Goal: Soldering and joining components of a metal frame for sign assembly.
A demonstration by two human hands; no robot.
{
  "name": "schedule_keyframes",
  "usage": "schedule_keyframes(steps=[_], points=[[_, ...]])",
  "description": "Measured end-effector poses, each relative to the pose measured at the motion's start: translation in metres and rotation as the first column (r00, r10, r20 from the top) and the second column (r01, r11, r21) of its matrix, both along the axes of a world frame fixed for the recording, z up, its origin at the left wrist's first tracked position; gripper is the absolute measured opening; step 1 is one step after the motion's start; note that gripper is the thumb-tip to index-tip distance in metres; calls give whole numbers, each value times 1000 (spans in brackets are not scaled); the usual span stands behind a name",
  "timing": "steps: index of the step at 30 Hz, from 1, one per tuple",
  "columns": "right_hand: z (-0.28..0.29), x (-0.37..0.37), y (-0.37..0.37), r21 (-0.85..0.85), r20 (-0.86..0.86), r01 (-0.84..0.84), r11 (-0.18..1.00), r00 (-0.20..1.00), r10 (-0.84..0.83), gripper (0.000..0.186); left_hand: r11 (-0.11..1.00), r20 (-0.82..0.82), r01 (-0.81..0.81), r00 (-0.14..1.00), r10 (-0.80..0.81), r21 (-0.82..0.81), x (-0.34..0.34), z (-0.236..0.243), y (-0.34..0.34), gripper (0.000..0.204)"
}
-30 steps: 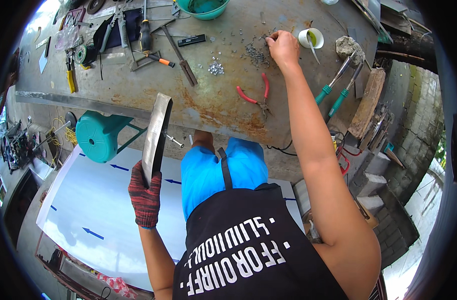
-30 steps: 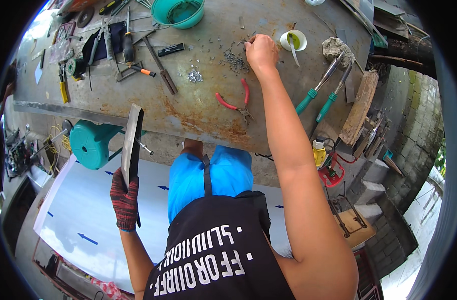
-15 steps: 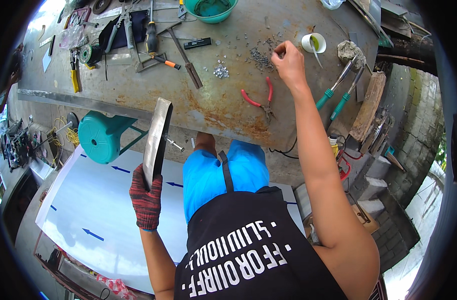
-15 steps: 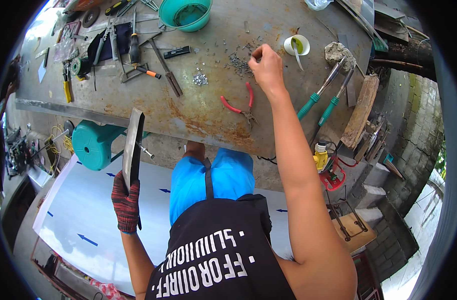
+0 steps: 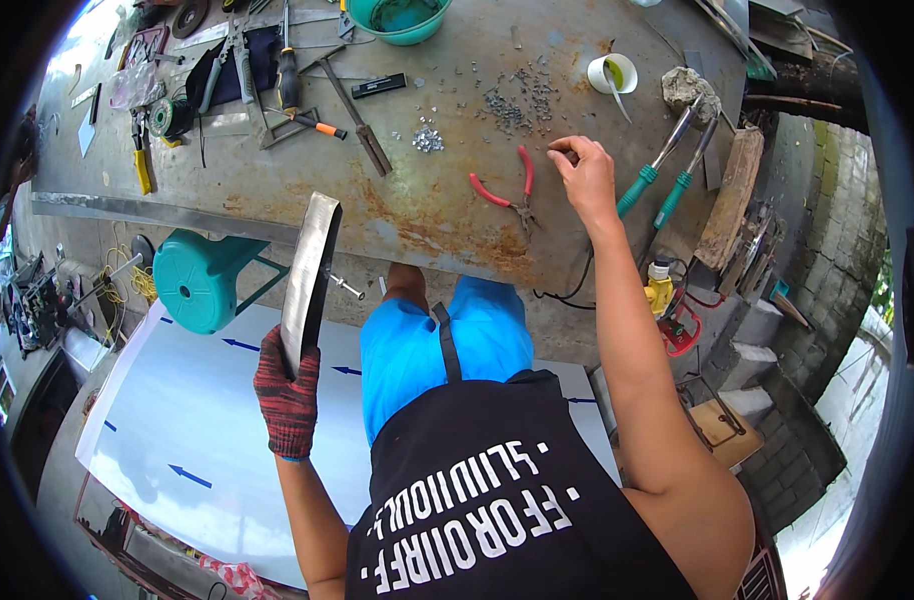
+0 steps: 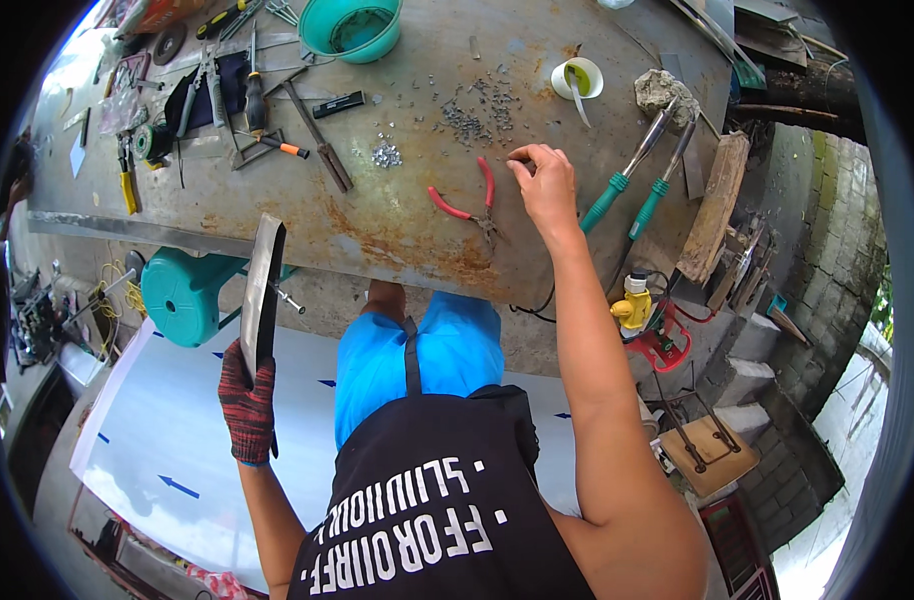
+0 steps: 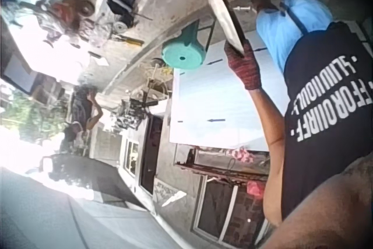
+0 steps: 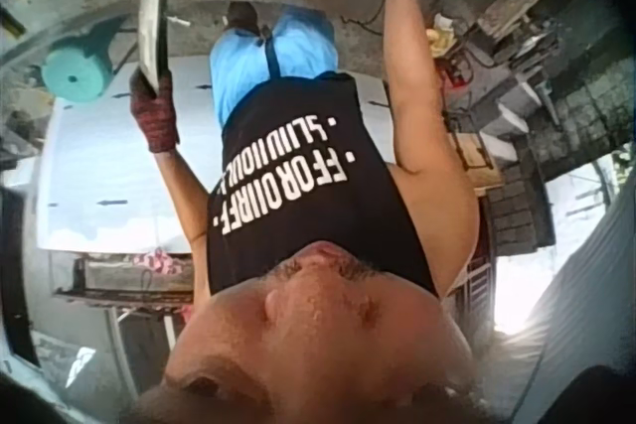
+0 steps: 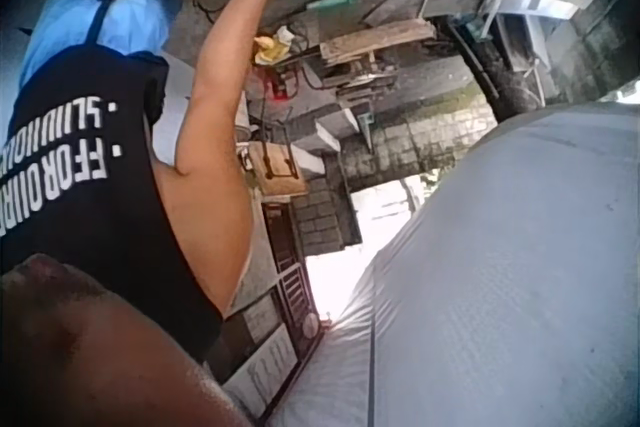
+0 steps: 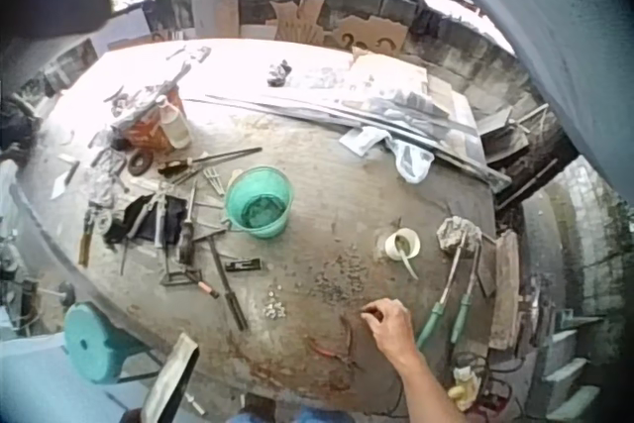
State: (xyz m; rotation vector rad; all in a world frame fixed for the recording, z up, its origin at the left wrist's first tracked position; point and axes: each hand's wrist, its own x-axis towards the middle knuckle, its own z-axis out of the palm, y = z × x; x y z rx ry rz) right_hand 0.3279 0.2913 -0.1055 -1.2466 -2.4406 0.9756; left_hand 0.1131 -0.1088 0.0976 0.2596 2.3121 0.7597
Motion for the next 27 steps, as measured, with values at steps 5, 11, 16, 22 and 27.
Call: schedule_keyframes(steps=[5, 11, 16, 22, 27], points=[[6, 1, 1, 12, -13, 25, 1000, 1000, -25, 13, 1000, 7, -13, 1000, 13, 9, 1, -5, -7, 46], [6, 6, 9, -43, 27, 181, 983, 983, -180, 13, 1000, -10, -23, 1000, 23, -8, 3, -6, -11, 49], [-7, 14, 5, 67, 95, 58, 996, 993, -64, 14, 1000, -16, -27, 1000, 26, -9, 3, -6, -9, 49], [0, 8, -3, -26, 172, 131, 991, 977, -125, 11, 1000, -32, -9, 999, 9, -28, 2, -6, -9, 49], [-5, 5, -2, 1, 147, 79, 997, 986, -78, 11, 1000, -26, 19, 999, -19, -23, 2, -4, -3, 49]])
